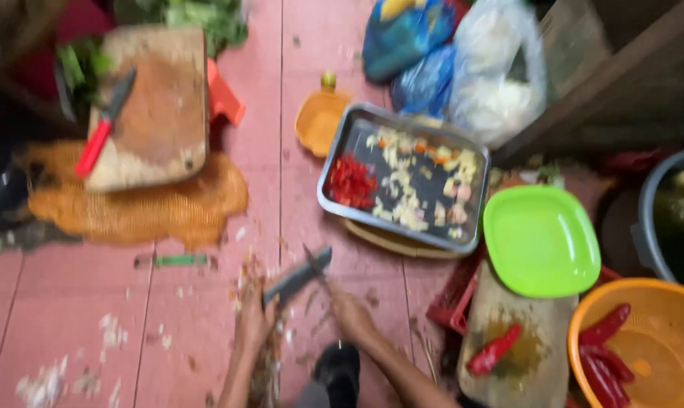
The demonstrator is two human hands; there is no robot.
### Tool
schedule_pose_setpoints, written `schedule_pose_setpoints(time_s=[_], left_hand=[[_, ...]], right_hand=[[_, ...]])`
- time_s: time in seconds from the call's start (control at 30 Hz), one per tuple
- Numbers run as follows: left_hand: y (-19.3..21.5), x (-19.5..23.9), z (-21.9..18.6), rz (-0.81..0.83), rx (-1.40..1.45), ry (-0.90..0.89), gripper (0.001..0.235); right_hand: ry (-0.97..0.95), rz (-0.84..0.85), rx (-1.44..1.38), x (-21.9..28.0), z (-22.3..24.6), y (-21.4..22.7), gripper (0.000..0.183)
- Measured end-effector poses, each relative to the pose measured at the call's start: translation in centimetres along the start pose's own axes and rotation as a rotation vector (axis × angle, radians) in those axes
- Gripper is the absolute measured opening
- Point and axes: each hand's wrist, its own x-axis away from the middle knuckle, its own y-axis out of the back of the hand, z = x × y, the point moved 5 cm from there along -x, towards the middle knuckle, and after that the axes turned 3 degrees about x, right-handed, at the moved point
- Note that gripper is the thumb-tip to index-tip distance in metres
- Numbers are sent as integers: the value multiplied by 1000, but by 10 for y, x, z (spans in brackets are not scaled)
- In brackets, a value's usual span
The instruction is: Chopping red chilies on a wooden board while sitting on the floor.
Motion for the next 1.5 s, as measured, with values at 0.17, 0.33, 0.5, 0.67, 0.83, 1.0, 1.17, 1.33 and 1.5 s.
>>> schedule_pose_setpoints(time_s=[0.17,0.33,0.5,0.67,0.83,1.0,1.17,1.33,1.5], left_hand=[[-3,1,24,303,63,530,64],[-1,11,22,202,51,349,49],[6,0,24,247,47,489,47],[19,-27,51,92,27,389,34],[29,-12,30,171,-17,485,32],[25,-5,32,123,15,414,40],[25,-12,47,26,-8,225,47],[27,-10,35,178,-7,450,39],[27,-1,53,71,26,394,45]], right_hand=[[567,-130,3,34,57,30,43],[-173,120,189,21,50,19,47],[190,130,151,49,64,29,51],[67,47,72,12,-5,13,39],[39,15,125,-10,57,51,56],[75,73,243,-24,68,31,48],[537,-113,77,-9,81,48,35],[-268,155,-535,-84,-70,-78,65],[191,1,172,-64,35,-4,42]])
